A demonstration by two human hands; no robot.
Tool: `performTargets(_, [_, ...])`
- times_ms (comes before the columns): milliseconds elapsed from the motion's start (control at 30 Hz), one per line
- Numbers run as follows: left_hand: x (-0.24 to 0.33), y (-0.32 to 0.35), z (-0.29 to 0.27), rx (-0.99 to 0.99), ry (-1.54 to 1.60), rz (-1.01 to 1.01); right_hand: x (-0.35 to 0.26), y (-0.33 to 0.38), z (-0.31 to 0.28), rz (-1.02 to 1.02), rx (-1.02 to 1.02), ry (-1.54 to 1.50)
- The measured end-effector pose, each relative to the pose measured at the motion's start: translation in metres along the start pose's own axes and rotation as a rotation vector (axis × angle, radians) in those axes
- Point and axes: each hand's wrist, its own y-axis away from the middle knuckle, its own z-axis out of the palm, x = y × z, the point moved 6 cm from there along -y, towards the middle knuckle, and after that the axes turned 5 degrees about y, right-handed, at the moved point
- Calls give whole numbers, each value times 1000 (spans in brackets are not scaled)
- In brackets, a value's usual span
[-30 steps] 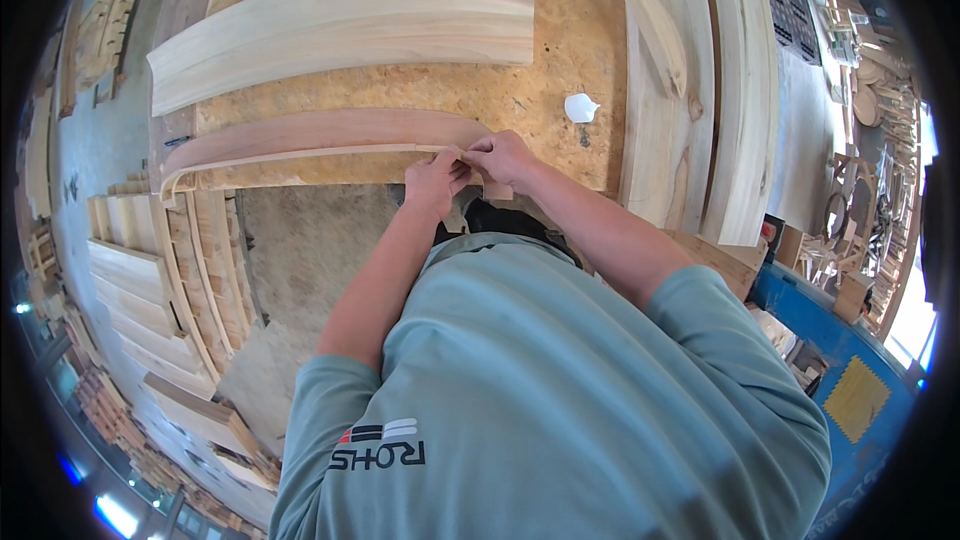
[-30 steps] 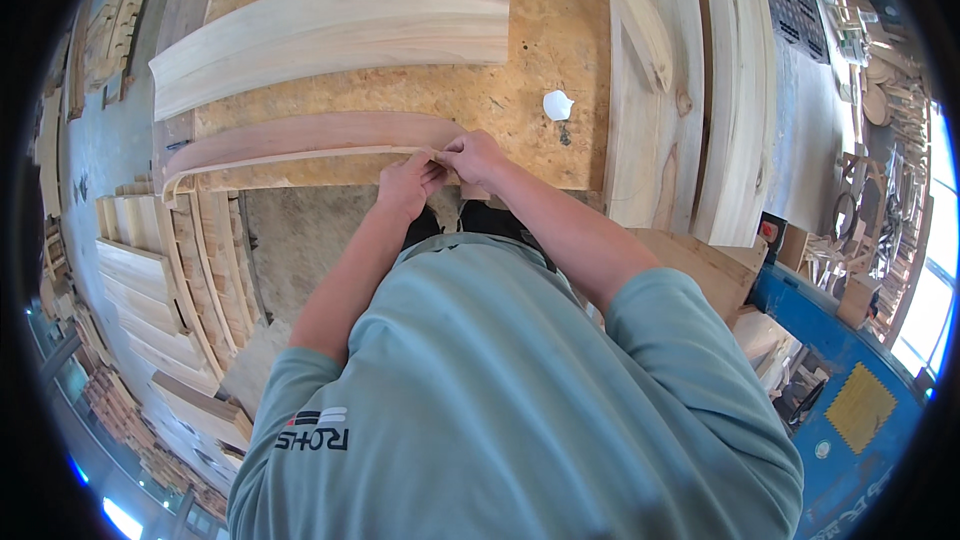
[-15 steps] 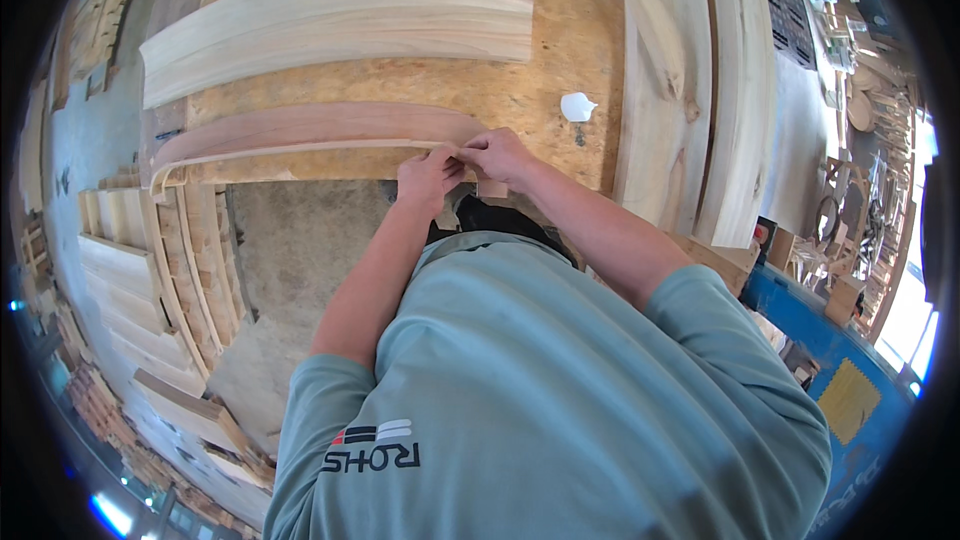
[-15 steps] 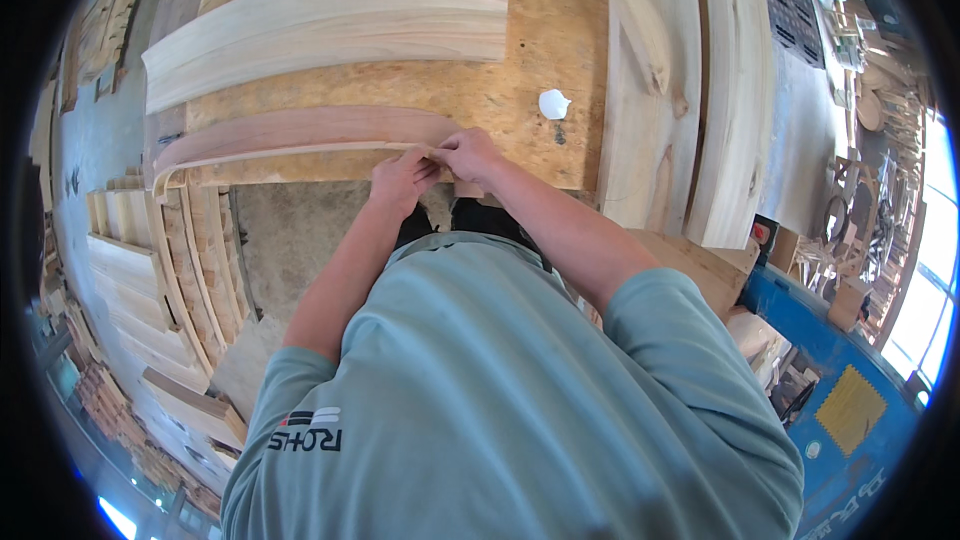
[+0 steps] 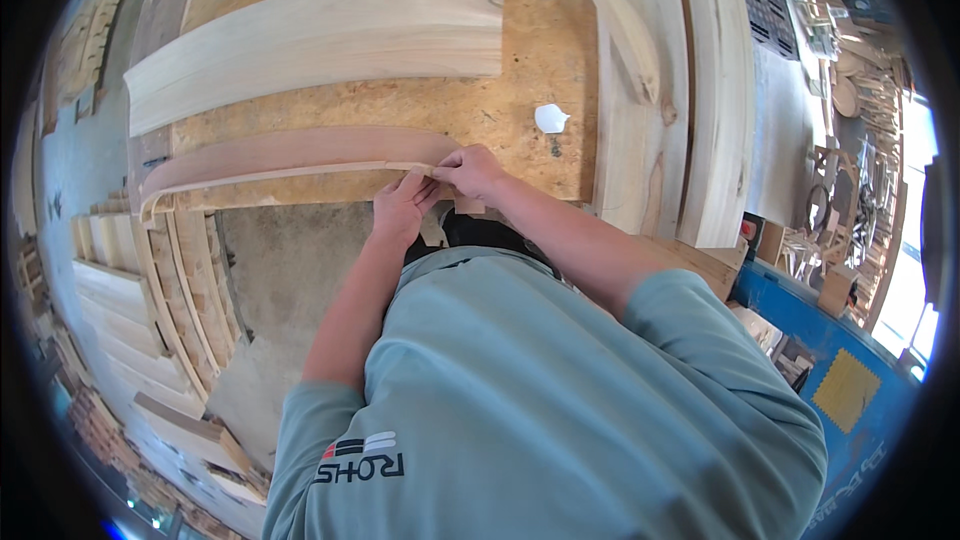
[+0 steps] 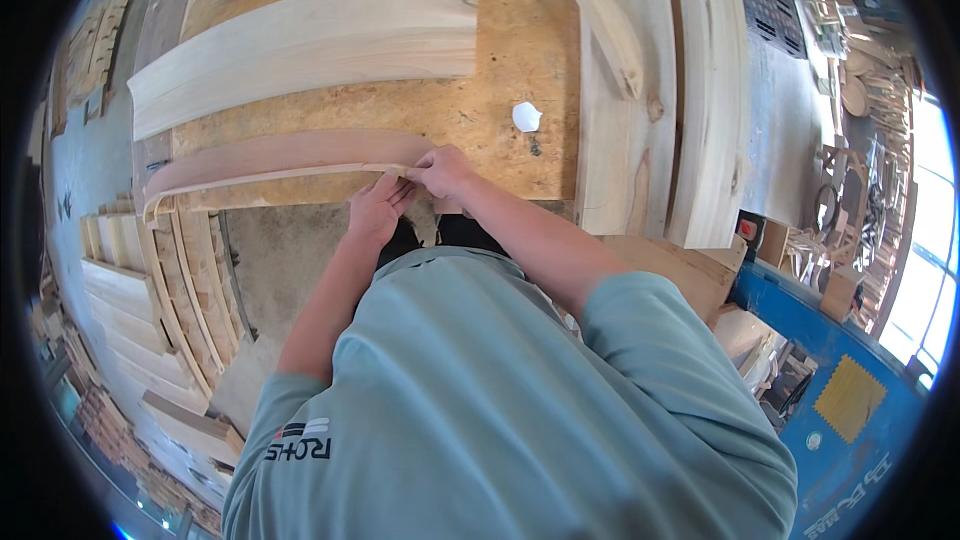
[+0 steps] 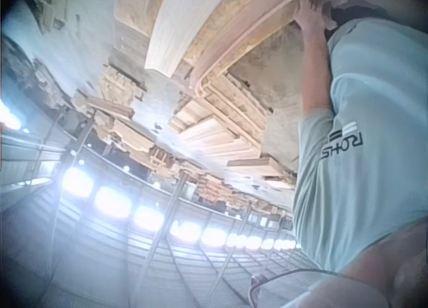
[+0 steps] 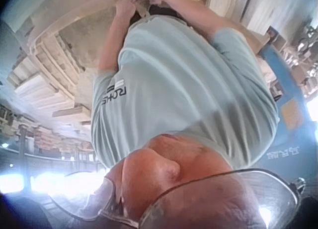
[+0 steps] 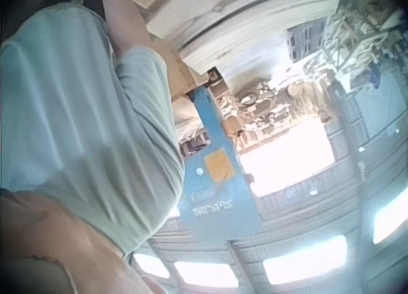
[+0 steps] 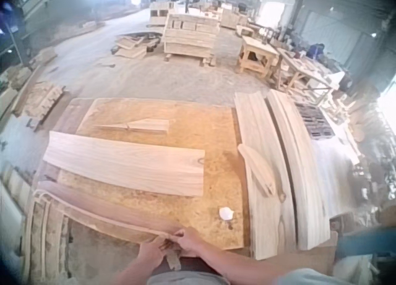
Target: The person joins wood components by applying glue from a bottle to a curved wooden piece, fitting a smaller wooden segment against it, and then marking the alignment with a pen.
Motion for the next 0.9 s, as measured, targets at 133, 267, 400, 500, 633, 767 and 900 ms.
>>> performTargets(133, [-2,5,-2,45,-50,25,3,-2,8,54,-17,-16])
performTargets(267, [-1,-2,6,-20,-67,65,-3,-4,-1,32,-4,26])
performTargets(400, [1,5,5,-64,-50,66,-11,10,-2,61,-15,99])
performTargets(500, [0,4,7,-30,-71,67,-8,8,-3,51,-11,113])
performTargets(633, [0,5,9,25,-80,96,-10,8,-3,-27,27,154])
performTargets(767, [-1,7,14,74,-113,95,8,6,3,-126,141,104])
performTargets(900, [-4,3,-1,90,-95,102,25,54,-22,-104,204,-249])
